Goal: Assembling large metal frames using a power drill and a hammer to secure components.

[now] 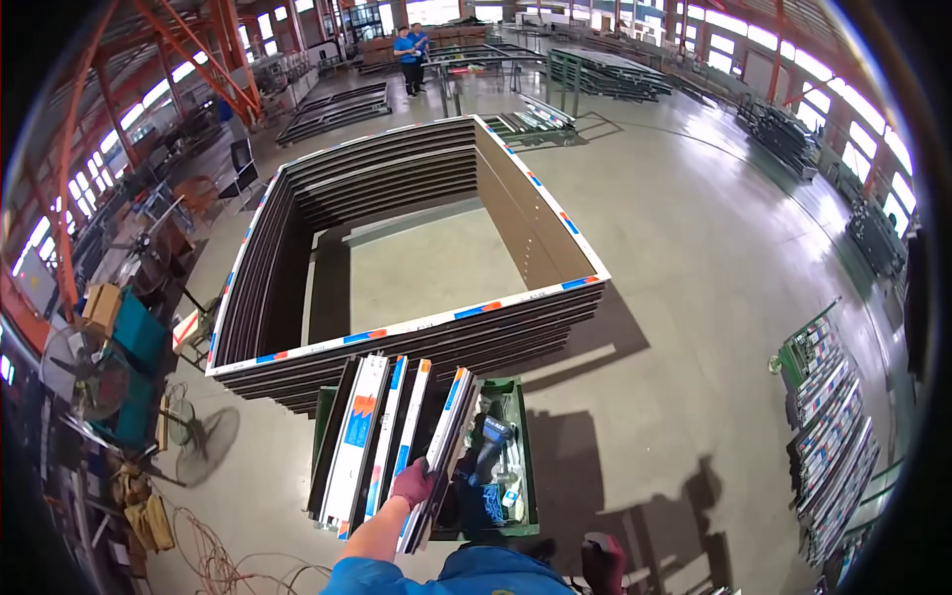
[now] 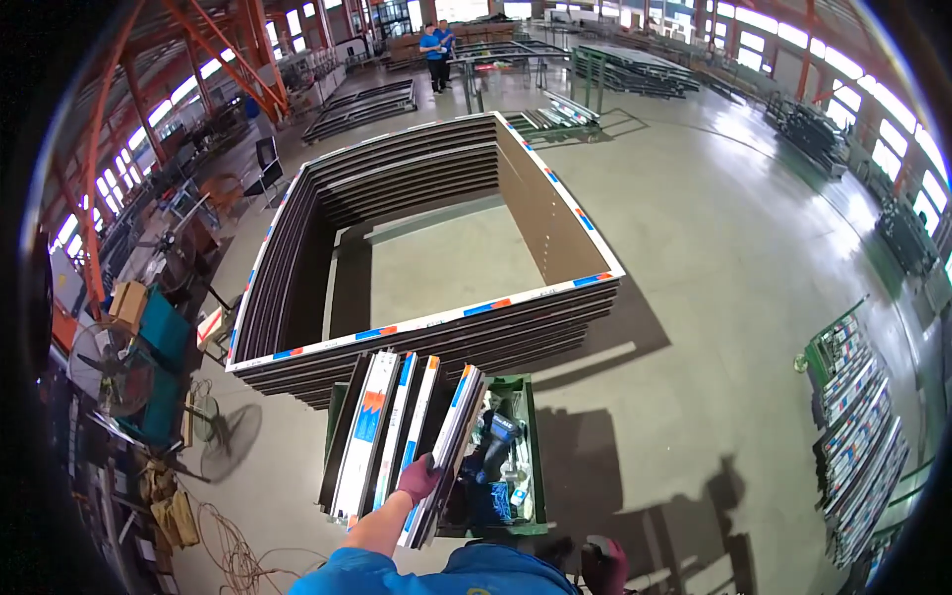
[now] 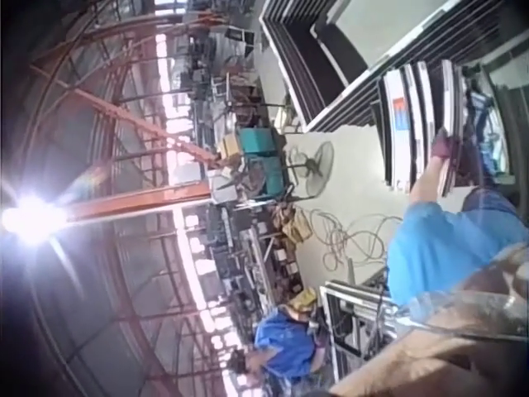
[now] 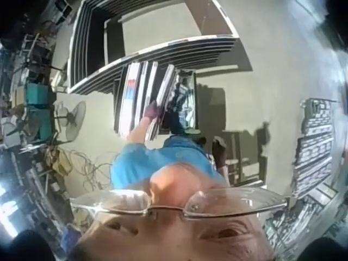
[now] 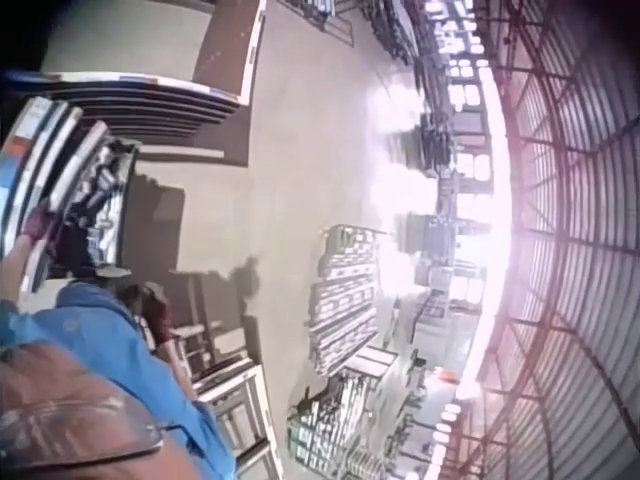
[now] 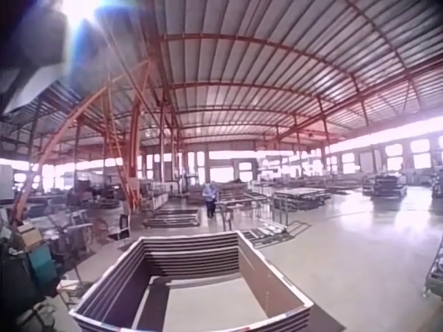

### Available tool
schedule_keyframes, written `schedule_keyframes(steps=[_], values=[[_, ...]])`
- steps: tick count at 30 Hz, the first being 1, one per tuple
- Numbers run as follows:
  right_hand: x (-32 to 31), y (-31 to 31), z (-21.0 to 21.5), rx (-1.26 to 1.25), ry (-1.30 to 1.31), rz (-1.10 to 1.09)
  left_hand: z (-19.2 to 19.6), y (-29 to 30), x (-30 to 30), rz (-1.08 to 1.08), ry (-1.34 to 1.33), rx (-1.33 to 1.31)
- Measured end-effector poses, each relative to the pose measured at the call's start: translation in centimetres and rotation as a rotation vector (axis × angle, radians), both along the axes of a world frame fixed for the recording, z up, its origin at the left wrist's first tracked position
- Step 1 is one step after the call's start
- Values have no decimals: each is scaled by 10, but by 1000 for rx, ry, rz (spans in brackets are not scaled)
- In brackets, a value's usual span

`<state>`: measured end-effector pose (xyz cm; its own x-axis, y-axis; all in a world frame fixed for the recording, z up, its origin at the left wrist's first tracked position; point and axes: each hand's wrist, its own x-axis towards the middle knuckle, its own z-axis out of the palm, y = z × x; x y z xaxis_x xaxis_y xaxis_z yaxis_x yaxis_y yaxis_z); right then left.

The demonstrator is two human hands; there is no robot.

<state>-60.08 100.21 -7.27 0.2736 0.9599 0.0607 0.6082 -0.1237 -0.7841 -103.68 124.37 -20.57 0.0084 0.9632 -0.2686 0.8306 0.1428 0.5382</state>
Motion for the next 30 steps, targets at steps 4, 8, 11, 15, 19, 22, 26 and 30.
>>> schedule_keyframes(steps=[4,8,11,15,19,22,26,30], values=[[9,17,23,134,-73,79,8,3,15,-7,-104,67],[21,20,22,80,33,66,19,-11,33,85,-206,264],[31,34,25,-42,111,81,46,-21,63,108,-151,299],[24,68,40,-11,279,118,81,-21,127,47,-187,493],[23,137,57,123,405,131,165,-27,224,-74,-304,594],[50,213,24,415,580,1,191,-43,308,-245,-457,728],[99,214,108,252,936,-115,216,-68,353,-508,-519,769],[140,181,96,409,469,-8,252,-55,350,-540,-542,684]])
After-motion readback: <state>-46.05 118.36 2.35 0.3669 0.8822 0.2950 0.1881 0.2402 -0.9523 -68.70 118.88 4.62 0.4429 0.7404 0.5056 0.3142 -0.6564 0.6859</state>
